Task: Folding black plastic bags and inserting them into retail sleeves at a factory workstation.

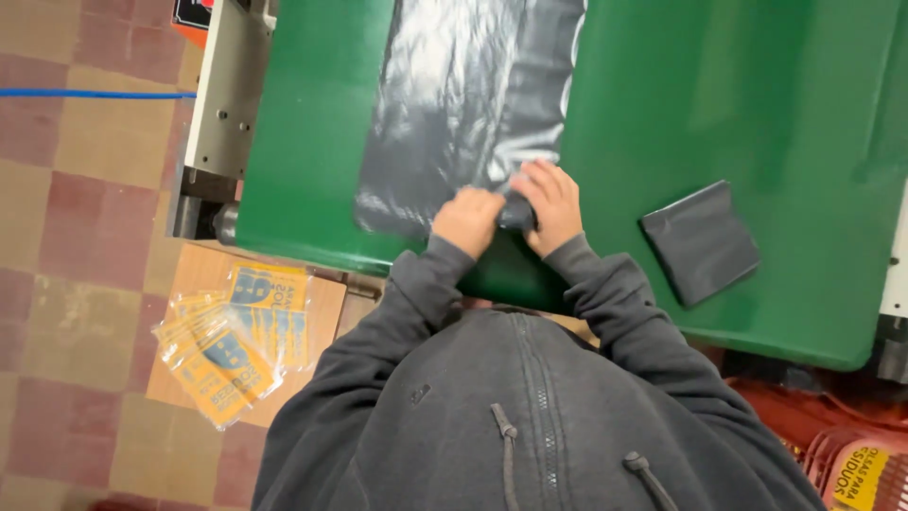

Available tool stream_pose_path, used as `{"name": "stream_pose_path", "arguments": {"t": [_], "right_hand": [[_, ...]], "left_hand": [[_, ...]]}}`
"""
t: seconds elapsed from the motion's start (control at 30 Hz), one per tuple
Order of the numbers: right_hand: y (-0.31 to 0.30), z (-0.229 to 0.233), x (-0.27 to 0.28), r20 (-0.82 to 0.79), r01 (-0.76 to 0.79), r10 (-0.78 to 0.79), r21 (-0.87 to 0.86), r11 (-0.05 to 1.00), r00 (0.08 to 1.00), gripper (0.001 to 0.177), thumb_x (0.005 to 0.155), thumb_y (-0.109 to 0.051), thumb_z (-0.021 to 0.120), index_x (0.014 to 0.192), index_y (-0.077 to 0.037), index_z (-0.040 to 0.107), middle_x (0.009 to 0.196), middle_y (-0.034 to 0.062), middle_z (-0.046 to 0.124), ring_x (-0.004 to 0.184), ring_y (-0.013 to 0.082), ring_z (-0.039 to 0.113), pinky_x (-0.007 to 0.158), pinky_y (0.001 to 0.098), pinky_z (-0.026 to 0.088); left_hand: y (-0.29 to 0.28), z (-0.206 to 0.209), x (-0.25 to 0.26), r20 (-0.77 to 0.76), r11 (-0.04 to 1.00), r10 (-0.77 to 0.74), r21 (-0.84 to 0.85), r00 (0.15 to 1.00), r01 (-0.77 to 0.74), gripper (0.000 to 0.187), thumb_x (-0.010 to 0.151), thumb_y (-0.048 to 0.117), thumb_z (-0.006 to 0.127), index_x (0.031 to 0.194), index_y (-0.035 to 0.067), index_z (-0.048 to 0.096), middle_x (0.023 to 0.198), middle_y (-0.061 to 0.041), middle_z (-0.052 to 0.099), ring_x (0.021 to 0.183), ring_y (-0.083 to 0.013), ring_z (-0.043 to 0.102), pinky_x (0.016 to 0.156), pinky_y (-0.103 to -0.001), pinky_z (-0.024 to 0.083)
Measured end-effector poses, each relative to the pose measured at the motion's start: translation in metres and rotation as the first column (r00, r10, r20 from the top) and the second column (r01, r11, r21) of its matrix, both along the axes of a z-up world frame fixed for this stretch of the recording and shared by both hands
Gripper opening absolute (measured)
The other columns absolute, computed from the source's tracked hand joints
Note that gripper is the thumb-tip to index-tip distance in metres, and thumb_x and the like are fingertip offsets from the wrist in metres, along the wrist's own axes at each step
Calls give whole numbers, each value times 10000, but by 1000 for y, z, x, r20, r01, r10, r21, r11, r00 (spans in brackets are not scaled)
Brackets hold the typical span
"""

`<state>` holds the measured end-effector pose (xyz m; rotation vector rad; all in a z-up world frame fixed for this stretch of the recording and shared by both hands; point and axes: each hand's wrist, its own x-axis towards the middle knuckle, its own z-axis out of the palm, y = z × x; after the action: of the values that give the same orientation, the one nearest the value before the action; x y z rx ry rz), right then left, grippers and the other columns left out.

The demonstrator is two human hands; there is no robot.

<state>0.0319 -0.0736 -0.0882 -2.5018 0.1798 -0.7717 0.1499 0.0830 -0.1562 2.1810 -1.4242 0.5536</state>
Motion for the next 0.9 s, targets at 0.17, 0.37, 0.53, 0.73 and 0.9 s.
{"name": "stream_pose_path", "arguments": {"t": [0.17, 0.37, 0.53, 0.73, 0.9], "right_hand": [[-2, -18, -49, 92, -80, 81, -10, 997, 992, 330, 848, -569, 771, 982, -268, 783, 1094, -69, 765, 1100, 184, 706, 1048, 358, 476], [-36, -26, -135, -452, 211, 80, 557, 804, 888, 370, 727, -61, 705, 1021, -259, 812, 863, -40, 780, 840, 168, 734, 774, 348, 558], [-121, 30, -44, -266, 413, -326, 413, 812, 907, 288, 762, -92, 755, 1038, -8, 747, 861, 208, 709, 846, 321, 702, 758, 481, 545], [-278, -54, 62, -368, 533, -404, 391, 750, 838, 332, 852, -310, 816, 1143, -178, 725, 910, 59, 734, 935, 209, 721, 853, 417, 547], [-316, -26, 125, -507, 461, -290, 251, 851, 811, 659, 792, -445, 872, 1332, -166, 619, 1297, 101, 641, 1215, 330, 599, 1073, 449, 475]], "left_hand": [[77, 78, -11, -60, 968, -140, 203, 988, 149, 636, 675, 564, 754, 1230, 302, 585, 1186, 78, 593, 1238, -189, 549, 855, -371, 501], [120, 135, 62, -623, 692, 94, 601, 776, 399, 216, 891, 377, 658, 1093, 303, 671, 1043, 29, 727, 1042, -272, 696, 882, -447, 592], [-13, 108, 163, -802, 965, -206, -69, 562, 254, 276, 874, 330, 800, 1037, 132, 696, 1013, -102, 755, 1065, -390, 689, 904, -504, 549], [-165, 26, 262, -701, 939, 222, 341, 678, 44, 361, 954, 510, 647, 1179, 228, 630, 1115, -126, 752, 1104, -366, 700, 981, -506, 541], [-196, 0, 285, -699, 907, 285, 418, 656, 52, 291, 1010, 469, 596, 1187, 238, 594, 1056, -124, 746, 1023, -361, 716, 913, -495, 559]]}}
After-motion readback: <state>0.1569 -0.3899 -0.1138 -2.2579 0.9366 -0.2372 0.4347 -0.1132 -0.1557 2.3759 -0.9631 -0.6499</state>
